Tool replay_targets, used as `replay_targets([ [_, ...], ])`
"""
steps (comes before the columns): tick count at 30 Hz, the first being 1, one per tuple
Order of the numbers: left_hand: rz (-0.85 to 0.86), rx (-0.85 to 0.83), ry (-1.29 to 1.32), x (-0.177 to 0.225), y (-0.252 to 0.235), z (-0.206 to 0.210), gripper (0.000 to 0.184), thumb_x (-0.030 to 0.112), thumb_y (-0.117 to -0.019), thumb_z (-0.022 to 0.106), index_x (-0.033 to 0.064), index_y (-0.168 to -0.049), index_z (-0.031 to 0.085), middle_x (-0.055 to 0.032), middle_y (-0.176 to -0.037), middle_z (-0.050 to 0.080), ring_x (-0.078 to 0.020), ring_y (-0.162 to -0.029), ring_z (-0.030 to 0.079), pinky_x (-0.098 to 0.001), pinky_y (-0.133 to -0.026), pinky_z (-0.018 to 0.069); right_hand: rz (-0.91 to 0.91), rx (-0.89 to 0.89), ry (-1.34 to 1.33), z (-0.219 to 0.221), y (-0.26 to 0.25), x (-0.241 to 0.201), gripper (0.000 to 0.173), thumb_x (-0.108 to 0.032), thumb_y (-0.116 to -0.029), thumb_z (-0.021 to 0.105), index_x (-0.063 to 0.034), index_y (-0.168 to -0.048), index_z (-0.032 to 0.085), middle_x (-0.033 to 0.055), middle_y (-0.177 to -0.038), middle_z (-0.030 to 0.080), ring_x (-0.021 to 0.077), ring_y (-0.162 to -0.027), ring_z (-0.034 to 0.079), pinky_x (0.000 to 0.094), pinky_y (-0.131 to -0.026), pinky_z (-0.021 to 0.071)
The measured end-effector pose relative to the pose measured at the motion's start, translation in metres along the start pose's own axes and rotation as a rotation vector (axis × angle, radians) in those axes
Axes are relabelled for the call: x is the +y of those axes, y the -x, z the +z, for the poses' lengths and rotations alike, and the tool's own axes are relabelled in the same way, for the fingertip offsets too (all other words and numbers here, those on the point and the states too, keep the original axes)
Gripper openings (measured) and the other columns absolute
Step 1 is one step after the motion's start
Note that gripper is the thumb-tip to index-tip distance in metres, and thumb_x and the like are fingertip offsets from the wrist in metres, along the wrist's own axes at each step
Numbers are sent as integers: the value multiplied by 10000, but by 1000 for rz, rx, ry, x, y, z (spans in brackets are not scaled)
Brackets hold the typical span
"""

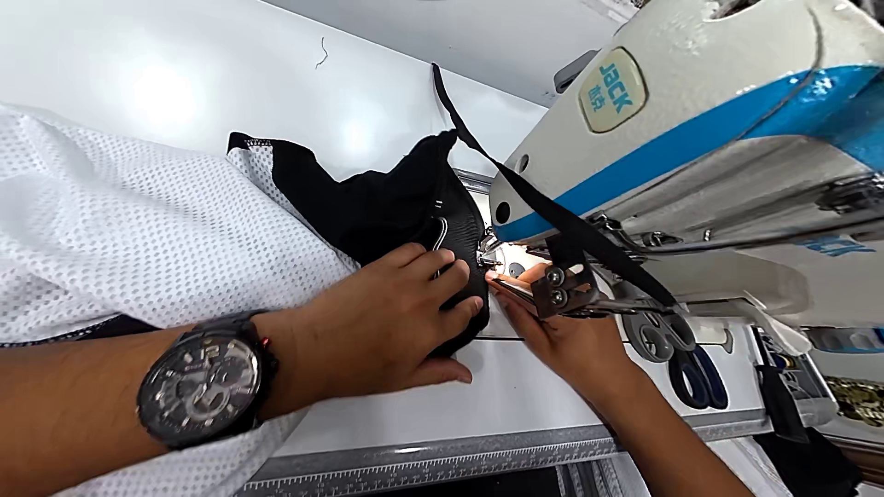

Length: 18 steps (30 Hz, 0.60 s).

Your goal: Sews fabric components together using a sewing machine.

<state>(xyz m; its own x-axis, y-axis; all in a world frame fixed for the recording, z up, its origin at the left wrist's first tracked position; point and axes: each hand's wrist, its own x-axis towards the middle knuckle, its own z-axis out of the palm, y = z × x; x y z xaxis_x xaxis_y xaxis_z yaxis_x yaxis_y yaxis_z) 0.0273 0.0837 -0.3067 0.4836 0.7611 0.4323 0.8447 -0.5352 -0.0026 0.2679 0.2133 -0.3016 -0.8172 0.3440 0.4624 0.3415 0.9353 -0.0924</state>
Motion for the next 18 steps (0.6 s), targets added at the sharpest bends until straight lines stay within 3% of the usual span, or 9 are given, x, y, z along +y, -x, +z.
replay_targets([
  [2,-3,-47,-19,-5,-4,-3,724,689,-1006,299,176,-1316,705,-173,-1331,648,-348,-1286,583,-504,-1053,466,14,55,103,-14,16,5,261,-252,-984,571,-100,-907,769,108,-962,730,268,-906,696,454,-746,561],
  [3,-14,-71,-26,-5,-6,-7,733,692,-1008,283,180,-1318,706,-172,-1333,650,-346,-1294,582,-507,-1062,464,82,71,163,-24,28,11,288,-266,-990,556,-91,-915,771,122,-992,725,298,-939,690,486,-765,551],
  [6,-146,-124,-13,11,-17,-23,619,563,-1054,322,152,-1173,769,-134,-1242,700,-314,-1218,638,-471,-969,536,328,24,236,-44,61,41,417,-409,-1037,496,-117,-1177,759,140,-1261,676,380,-1183,616,599,-941,487],
  [8,-382,-206,-13,39,-37,-40,417,343,-1061,465,64,-965,759,-146,-1114,695,-319,-1060,677,-456,-790,582,338,45,214,-42,71,60,413,-387,-1051,472,-127,-1217,746,138,-1314,653,391,-1232,586,633,-968,451],
  [11,-931,-306,-89,76,-80,-45,257,141,-1025,563,-76,-1040,699,-261,-1049,663,-422,-911,689,-532,-665,576,331,87,261,-38,58,55,332,-283,-1047,508,-99,-1187,746,154,-1290,663,407,-1217,595,649,-949,453],
  [12,-1095,-304,-84,78,-90,-38,327,186,-1033,565,-115,-1108,669,-315,-1095,645,-477,-961,673,-570,-705,563,327,76,259,-39,54,44,297,-241,-1036,536,-79,-1170,745,169,-1270,670,419,-1205,605,655,-944,462],
  [14,-1287,-247,33,73,-89,-31,634,435,-1011,613,-126,-1303,573,-371,-1305,547,-546,-1191,560,-646,-874,517,288,-6,153,-43,49,12,261,-228,-1014,583,-71,-1120,763,162,-1180,715,386,-1130,667,636,-921,521],
  [16,-1238,-137,121,65,-59,-33,718,502,-934,705,-81,-1336,587,-368,-1360,531,-570,-1289,488,-708,-960,465,137,-144,-42,-55,45,-23,269,-311,-1002,596,-144,-1107,779,61,-1108,752,252,-1046,720,525,-874,595],
  [18,-994,-142,159,46,-2,-48,628,430,-895,776,-30,-1299,639,-349,-1317,581,-582,-1270,504,-740,-962,455,-53,-277,-209,-73,35,-63,281,-380,-1016,589,-208,-1149,766,-20,-1126,749,150,-1063,710,432,-887,603],
])
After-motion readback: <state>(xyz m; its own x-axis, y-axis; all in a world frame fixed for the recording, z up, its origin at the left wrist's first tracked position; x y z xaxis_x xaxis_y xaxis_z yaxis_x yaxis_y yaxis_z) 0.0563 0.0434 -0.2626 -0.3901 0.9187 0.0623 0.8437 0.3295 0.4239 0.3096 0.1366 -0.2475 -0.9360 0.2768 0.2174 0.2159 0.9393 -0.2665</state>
